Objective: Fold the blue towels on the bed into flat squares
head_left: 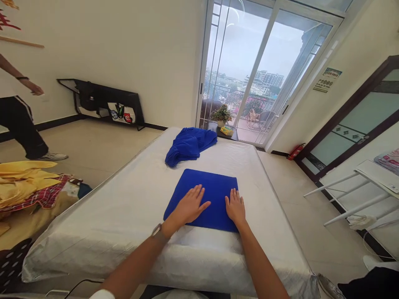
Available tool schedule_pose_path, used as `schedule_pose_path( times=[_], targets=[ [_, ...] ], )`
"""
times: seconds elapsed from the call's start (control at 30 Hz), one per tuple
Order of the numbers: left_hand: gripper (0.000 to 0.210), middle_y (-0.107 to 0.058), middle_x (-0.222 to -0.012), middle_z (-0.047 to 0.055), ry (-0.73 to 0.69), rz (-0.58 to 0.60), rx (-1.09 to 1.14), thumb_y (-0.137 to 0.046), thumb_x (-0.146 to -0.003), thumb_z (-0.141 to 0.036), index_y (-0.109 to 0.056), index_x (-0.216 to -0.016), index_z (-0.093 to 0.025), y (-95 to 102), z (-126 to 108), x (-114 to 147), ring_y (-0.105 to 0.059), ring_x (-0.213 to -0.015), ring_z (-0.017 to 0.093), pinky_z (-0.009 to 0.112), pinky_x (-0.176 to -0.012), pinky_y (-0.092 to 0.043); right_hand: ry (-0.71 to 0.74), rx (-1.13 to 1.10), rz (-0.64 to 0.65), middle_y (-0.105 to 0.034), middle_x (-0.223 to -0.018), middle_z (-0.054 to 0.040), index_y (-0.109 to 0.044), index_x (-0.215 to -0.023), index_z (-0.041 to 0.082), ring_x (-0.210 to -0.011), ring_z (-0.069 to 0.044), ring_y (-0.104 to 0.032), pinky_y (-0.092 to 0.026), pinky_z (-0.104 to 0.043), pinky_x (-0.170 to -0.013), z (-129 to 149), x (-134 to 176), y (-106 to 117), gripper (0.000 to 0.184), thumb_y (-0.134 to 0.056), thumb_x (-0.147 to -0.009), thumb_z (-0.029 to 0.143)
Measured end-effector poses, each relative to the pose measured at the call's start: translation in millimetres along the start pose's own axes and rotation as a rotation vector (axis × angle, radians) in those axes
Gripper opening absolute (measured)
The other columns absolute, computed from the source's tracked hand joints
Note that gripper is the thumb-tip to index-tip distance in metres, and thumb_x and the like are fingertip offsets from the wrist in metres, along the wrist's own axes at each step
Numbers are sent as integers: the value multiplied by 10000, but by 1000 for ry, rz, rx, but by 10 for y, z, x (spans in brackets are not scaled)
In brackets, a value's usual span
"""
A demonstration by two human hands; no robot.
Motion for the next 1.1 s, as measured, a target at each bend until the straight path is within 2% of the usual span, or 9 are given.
schedule_pose_path(
  times=[0.13, 0.23, 0.37, 0.6, 0.73, 0.9, 1.1],
  targets=[
    [745, -306, -1605, 142, -242, 31, 51, -130, -1005, -607, -315, -1545, -127, -297, -639, -577, -220, -1511, 232, 406, -1227, -187, 26, 29, -9, -161, -1653, -93, -187, -1584, 89, -1529, -198, -91, -71, -404, -1223, 2, -1, 12, 645, -128, -1039, 429],
    [724, -312, -1602, 141, -216, 26, 60, -106, -1014, -577, -284, -1556, -131, -508, -728, -796, -229, -1508, 233, 420, -1224, -185, 34, 28, -5, -162, -1652, -90, -192, -1583, 88, -1530, -193, -89, -79, -402, -1222, 3, 6, 13, 631, -130, -1038, 400],
    [743, -331, -1595, 137, -116, 29, 58, -131, -1001, -613, -278, -1560, -147, -551, -399, -773, -238, -1505, 243, 444, -1226, -175, 11, 2, -6, -165, -1650, -92, -187, -1582, 79, -1528, -191, -102, -72, -400, -1225, 6, 17, 37, 654, -120, -1035, 430],
    [800, -295, -1610, 136, 83, 38, -15, -154, -973, -670, -307, -1549, -136, -252, 592, -408, -222, -1510, 264, 463, -1225, -164, -11, -16, 41, -115, -1660, -53, -140, -1591, 105, -1531, -182, -68, -52, -398, -1231, 2, -4, 9, 674, -86, -1029, 473],
    [823, -272, -1618, 145, 205, 37, -49, -133, -968, -675, -295, -1551, -117, -197, 985, -287, -206, -1513, 279, 476, -1215, -183, -16, -5, 66, -103, -1661, -50, -125, -1592, 103, -1533, -182, -52, -57, -408, -1232, -12, -6, 4, 679, -96, -1027, 478],
    [837, -286, -1607, 176, 247, 34, -16, -100, -970, -666, -325, -1534, -90, -260, 1105, -284, -236, -1504, 284, 471, -1195, -243, -20, 11, 102, -112, -1658, -54, -150, -1590, 95, -1530, -217, -91, -83, -437, -1229, -7, -133, 80, 686, -133, -1026, 484],
    [854, -290, -1603, 193, 224, 3, -32, -109, -970, -669, -327, -1526, -58, -251, 1069, -281, -237, -1502, 290, 460, -1197, -245, 31, 10, 29, -141, -1656, -78, -175, -1583, 69, -1530, -201, -83, -67, -394, -1227, 27, -651, 228, 663, -138, -1033, 438]
  ],
)
Point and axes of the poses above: each hand's wrist, its own x-axis away from the middle knuckle, its own y-axis out of the back of the hand, z = x × y, the point moved 6 cm from there along -x, towards the middle knuckle
